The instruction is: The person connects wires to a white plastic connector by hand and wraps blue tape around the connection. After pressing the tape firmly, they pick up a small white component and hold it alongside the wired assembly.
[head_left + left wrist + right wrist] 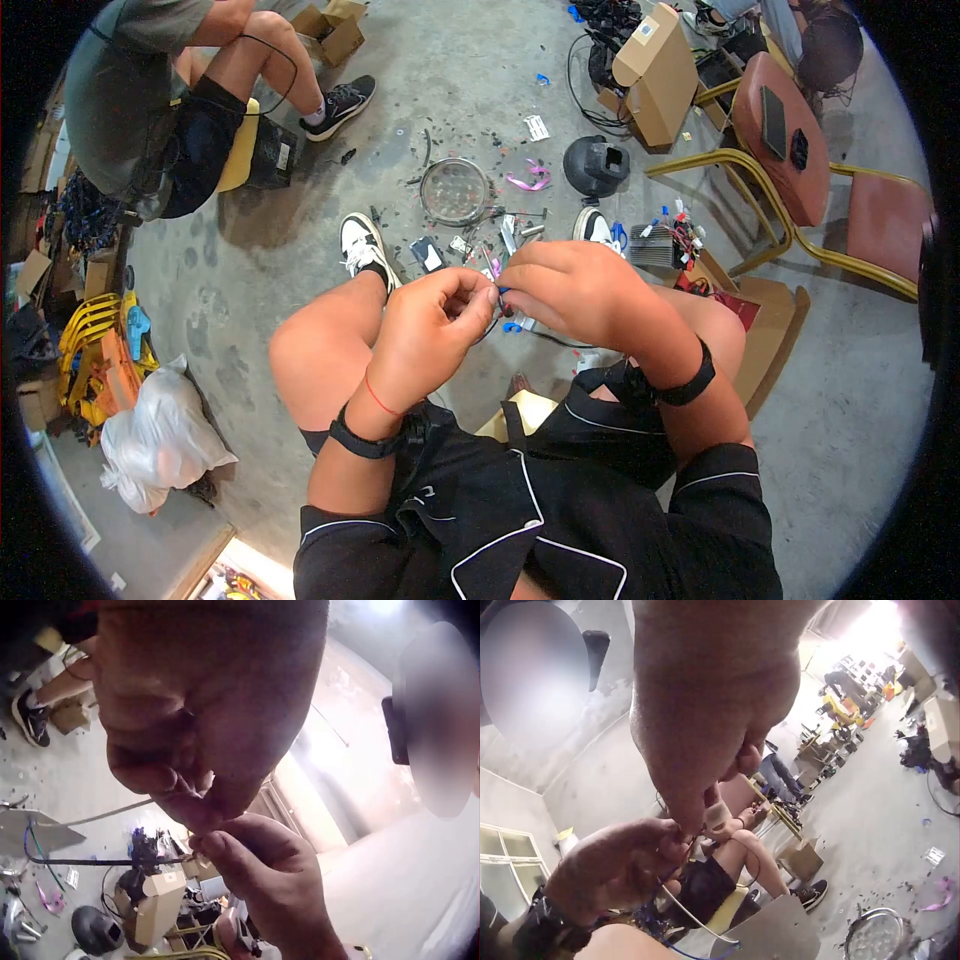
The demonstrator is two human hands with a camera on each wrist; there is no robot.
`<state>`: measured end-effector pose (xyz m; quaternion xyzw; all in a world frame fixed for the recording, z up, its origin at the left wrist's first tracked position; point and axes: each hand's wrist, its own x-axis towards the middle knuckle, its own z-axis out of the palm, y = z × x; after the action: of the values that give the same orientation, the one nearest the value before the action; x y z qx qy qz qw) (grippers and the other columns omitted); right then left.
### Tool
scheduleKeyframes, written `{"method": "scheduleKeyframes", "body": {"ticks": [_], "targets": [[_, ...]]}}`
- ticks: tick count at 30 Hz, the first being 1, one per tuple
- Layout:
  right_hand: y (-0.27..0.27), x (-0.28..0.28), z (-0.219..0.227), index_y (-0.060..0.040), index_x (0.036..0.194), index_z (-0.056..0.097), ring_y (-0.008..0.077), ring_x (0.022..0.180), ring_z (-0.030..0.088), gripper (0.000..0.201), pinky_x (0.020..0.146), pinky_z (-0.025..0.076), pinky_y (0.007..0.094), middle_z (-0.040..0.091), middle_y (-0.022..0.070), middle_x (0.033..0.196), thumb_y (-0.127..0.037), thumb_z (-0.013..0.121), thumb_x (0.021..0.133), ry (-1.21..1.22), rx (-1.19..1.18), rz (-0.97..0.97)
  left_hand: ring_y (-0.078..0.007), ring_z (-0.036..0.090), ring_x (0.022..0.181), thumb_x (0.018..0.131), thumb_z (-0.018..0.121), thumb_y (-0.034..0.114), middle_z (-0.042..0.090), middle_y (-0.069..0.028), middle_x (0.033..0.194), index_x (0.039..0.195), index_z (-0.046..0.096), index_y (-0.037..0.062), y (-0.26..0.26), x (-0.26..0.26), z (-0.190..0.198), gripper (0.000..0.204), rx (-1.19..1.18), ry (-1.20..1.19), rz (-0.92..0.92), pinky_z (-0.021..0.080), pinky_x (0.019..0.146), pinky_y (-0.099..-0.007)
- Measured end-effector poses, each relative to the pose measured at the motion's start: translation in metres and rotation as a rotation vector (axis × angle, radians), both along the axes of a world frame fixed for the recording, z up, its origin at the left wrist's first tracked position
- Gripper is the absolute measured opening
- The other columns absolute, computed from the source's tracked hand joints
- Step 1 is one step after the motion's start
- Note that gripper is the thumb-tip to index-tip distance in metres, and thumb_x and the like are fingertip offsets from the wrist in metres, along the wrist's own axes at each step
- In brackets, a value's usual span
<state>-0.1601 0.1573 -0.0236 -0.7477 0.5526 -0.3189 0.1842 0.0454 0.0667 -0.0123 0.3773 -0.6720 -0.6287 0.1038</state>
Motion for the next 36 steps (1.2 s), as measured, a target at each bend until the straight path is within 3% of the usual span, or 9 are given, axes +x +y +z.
{"method": "scheduleKeyframes", "body": {"ticks": [5, 8, 10, 13, 18, 26, 32, 34, 36], "targets": [[0.001, 0.003, 0.003, -0.0033, 0.097, 0.067, 0.0286, 0.083, 0.069, 0.021, 0.070, 0.057, 0.0407, 0.065, 0.0110, 0.094, -0.018, 0.065, 0.082, 0.267, -0.163, 0.030, -0.0072, 0.063, 0.074, 0.102, 0.067, 0.012, 0.069, -0.0012, 0.084, 0.101, 0.070, -0.0034, -0.002, -0.001, -0.004, 0.016, 0.265, 0.059, 0.069, 0.050, 0.062, -0.0241], [0.002, 0.004, 0.004, -0.0026, 0.097, 0.067, 0.0279, 0.081, 0.069, 0.023, 0.070, 0.056, 0.0400, 0.064, 0.0105, 0.092, -0.018, 0.063, 0.080, 0.311, -0.136, 0.029, -0.0105, 0.064, 0.071, 0.098, 0.070, 0.009, 0.072, -0.0051, 0.085, 0.102, 0.071, -0.0027, -0.002, -0.002, -0.004, 0.013, 0.014, 0.035, -0.009, 0.051, 0.062, -0.0253], [0.004, 0.004, 0.004, -0.0025, 0.096, 0.067, 0.0281, 0.081, 0.068, 0.022, 0.071, 0.056, 0.0399, 0.063, 0.0104, 0.090, -0.018, 0.063, 0.081, 0.282, -0.090, 0.027, -0.0168, 0.065, 0.068, 0.093, 0.074, 0.007, 0.073, -0.0093, 0.086, 0.101, 0.073, -0.0014, -0.001, -0.003, -0.001, 0.012, -0.612, 0.087, -0.124, 0.051, 0.063, -0.0278], [0.003, 0.002, 0.001, -0.0021, 0.099, 0.068, 0.0299, 0.085, 0.069, 0.023, 0.073, 0.057, 0.0411, 0.065, 0.0119, 0.093, -0.017, 0.063, 0.082, 0.225, -0.100, 0.034, -0.0218, 0.065, 0.068, 0.088, 0.077, 0.006, 0.073, -0.0114, 0.085, 0.097, 0.074, -0.0003, -0.004, -0.003, 0.005, 0.011, -0.670, 0.071, -0.133, 0.051, 0.063, -0.0302], [0.001, 0.002, 0.012, -0.0040, 0.105, 0.069, 0.0339, 0.091, 0.070, 0.019, 0.077, 0.058, 0.0426, 0.069, 0.0134, 0.100, -0.014, 0.070, 0.090, -0.089, 0.013, -0.062, -0.0181, 0.065, 0.067, 0.090, 0.076, 0.007, 0.072, -0.0091, 0.081, 0.094, 0.074, -0.0005, -0.002, -0.004, 0.010, 0.010, -0.517, 0.066, -0.054, 0.050, 0.063, -0.0303], [0.000, -0.002, 0.008, -0.0048, 0.103, 0.071, 0.0323, 0.087, 0.071, 0.020, 0.074, 0.058, 0.0397, 0.071, 0.0119, 0.099, -0.010, 0.076, 0.084, -0.057, 0.000, -0.054, -0.0147, 0.066, 0.068, 0.091, 0.076, 0.008, 0.072, -0.0084, 0.079, 0.094, 0.074, -0.0005, -0.002, -0.005, 0.008, 0.009, -0.372, 0.052, -0.031, 0.051, 0.063, -0.0291], [0.001, -0.002, 0.011, -0.0048, 0.101, 0.070, 0.0327, 0.086, 0.071, 0.019, 0.074, 0.058, 0.0394, 0.071, 0.0122, 0.100, -0.008, 0.075, 0.083, -0.002, 0.060, -0.056, -0.0192, 0.068, 0.071, 0.089, 0.077, 0.006, 0.073, -0.0104, 0.085, 0.099, 0.074, 0.0005, 0.001, -0.009, 0.007, 0.012, -0.601, 0.077, -0.050, 0.052, 0.064, -0.0297], [-0.001, -0.003, 0.009, -0.0046, 0.101, 0.070, 0.0329, 0.086, 0.071, 0.018, 0.075, 0.058, 0.0391, 0.071, 0.0125, 0.100, -0.009, 0.075, 0.084, 0.000, 0.068, -0.058, -0.0219, 0.068, 0.072, 0.089, 0.077, 0.005, 0.073, -0.0118, 0.087, 0.101, 0.074, 0.0010, -0.004, -0.007, -0.001, 0.014, -0.932, 0.124, -0.156, 0.052, 0.065, -0.0301], [-0.006, -0.005, 0.001, -0.0047, 0.102, 0.068, 0.0341, 0.090, 0.068, 0.020, 0.077, 0.056, 0.0416, 0.068, 0.0150, 0.098, -0.020, 0.073, 0.091, -0.186, -0.014, -0.098, -0.0226, 0.070, 0.074, 0.089, 0.077, 0.005, 0.073, -0.0116, 0.087, 0.103, 0.073, 0.0012, -0.004, -0.006, -0.005, 0.015, -0.882, 0.133, -0.113, 0.053, 0.064, -0.0319]]}}
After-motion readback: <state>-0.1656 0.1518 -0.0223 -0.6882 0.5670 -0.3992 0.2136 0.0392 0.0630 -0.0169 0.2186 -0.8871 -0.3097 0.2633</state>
